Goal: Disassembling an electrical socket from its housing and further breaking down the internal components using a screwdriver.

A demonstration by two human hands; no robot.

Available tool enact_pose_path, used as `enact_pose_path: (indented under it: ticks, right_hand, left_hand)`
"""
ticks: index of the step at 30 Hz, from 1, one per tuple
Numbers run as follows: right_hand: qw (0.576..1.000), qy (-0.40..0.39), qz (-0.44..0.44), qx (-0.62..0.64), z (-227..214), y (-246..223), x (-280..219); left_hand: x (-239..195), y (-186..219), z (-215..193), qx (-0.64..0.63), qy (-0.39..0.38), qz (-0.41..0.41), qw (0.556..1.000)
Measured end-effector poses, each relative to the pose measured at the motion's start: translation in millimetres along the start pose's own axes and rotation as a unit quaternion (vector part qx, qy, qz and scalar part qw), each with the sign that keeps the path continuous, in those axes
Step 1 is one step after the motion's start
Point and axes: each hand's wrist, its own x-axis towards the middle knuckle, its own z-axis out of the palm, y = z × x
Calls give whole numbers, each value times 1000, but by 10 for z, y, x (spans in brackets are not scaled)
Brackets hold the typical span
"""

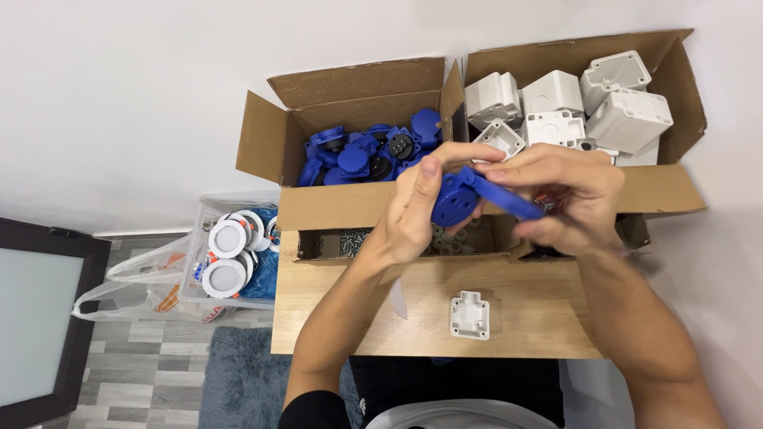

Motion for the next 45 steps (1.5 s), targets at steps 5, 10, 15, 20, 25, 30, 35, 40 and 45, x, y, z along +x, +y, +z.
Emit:
enact_pose_path:
  ticks: [5,10,15,20,25,30,35,40,45]
  right_hand:
    - [989,26,47,138,90,41,52]
    - [972,60,58,219,144,338,-22]
    - [993,44,18,104,129,209,80]
    - [995,43,-65,-58,226,-6,176]
    - [977,42,-119,-170,275,-14,90]
    - [963,67,-149,-215,358,-105,140]
    - [971,63,-128,-193,349,-74,110]
    - [987,36,-90,-130,245,-28,126]
    - [998,-35,-34,49,108,112,153]
  left_hand:
    - [25,41,-91,-22,-35,-22,999]
    - [129,-347,-180,-95,-59,66,992]
    - [171,-438,-308,-65,-71,76,992]
    - [162,-425,-352,-12,-44,69,997]
    - [133,-161,-311,40,-30,43,998]
    - [181,-225,-366,118,-13,79,990]
    - [151,-186,-369,138,-15,67,988]
    - [150,-189,-358,137,-19,65,988]
    - [107,-253,-364,56,-54,47,996]
